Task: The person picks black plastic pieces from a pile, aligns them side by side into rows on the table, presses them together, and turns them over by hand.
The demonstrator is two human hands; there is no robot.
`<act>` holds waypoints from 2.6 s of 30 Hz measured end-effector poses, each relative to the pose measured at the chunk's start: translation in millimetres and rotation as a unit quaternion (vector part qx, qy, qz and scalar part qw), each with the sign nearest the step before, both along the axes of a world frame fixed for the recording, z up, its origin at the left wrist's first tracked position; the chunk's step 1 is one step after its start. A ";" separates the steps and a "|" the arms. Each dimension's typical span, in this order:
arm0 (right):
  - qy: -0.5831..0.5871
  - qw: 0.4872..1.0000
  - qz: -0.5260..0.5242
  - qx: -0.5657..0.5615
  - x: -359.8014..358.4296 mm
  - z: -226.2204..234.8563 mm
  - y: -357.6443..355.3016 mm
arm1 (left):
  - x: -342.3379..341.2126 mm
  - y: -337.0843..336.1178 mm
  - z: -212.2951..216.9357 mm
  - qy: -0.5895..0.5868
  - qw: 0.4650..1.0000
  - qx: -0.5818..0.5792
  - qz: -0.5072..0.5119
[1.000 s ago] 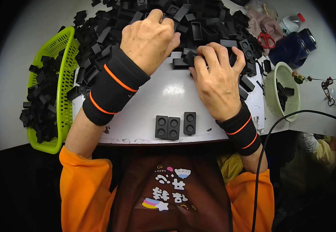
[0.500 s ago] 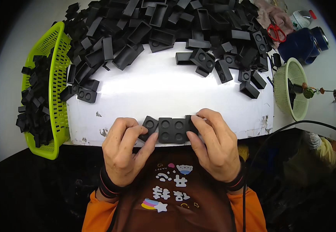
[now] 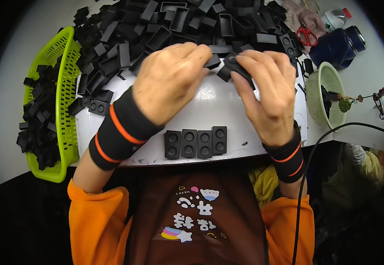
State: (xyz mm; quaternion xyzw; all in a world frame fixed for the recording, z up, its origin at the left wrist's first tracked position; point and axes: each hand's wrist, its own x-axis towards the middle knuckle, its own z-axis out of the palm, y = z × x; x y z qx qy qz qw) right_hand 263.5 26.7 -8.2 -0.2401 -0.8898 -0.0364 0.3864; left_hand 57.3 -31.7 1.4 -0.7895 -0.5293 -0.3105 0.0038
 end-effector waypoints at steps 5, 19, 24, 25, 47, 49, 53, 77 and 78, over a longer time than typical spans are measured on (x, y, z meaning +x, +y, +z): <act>0.058 0.988 -0.056 -0.134 52.9 -3.7 -58.5 | -18.8 -91.7 26.4 0.071 0.984 0.092 0.136; -0.182 0.928 0.021 -0.324 25.3 17.1 -88.2 | 4.1 -117.9 8.5 -0.057 0.973 -0.206 0.088; -0.093 0.956 0.051 -0.273 26.7 -8.9 -87.6 | 11.2 -113.1 -3.2 -0.030 0.982 -0.180 0.054; -0.093 0.956 0.047 -0.274 27.6 -9.5 -87.6 | 10.6 -113.7 -4.6 -0.026 0.983 -0.176 0.052; -0.058 0.942 0.133 -0.304 42.2 -17.1 -65.8 | 9.6 -101.9 -1.2 -0.009 0.969 -0.243 0.030; -0.051 0.931 0.147 -0.329 44.5 -15.8 -64.3 | 10.1 -102.5 -1.5 0.005 0.971 -0.234 0.039; 0.152 0.877 0.130 -0.437 68.1 -27.9 -60.8 | -4.9 -111.3 2.1 -0.136 0.950 -0.271 0.076; 0.024 0.898 0.032 -0.438 39.6 5.2 -50.9 | -10.0 -104.4 -4.5 -0.249 0.918 -0.267 0.155; 0.030 0.887 -0.014 -0.460 44.2 4.7 -56.8 | -12.5 -112.5 -8.6 -0.263 0.911 -0.249 0.199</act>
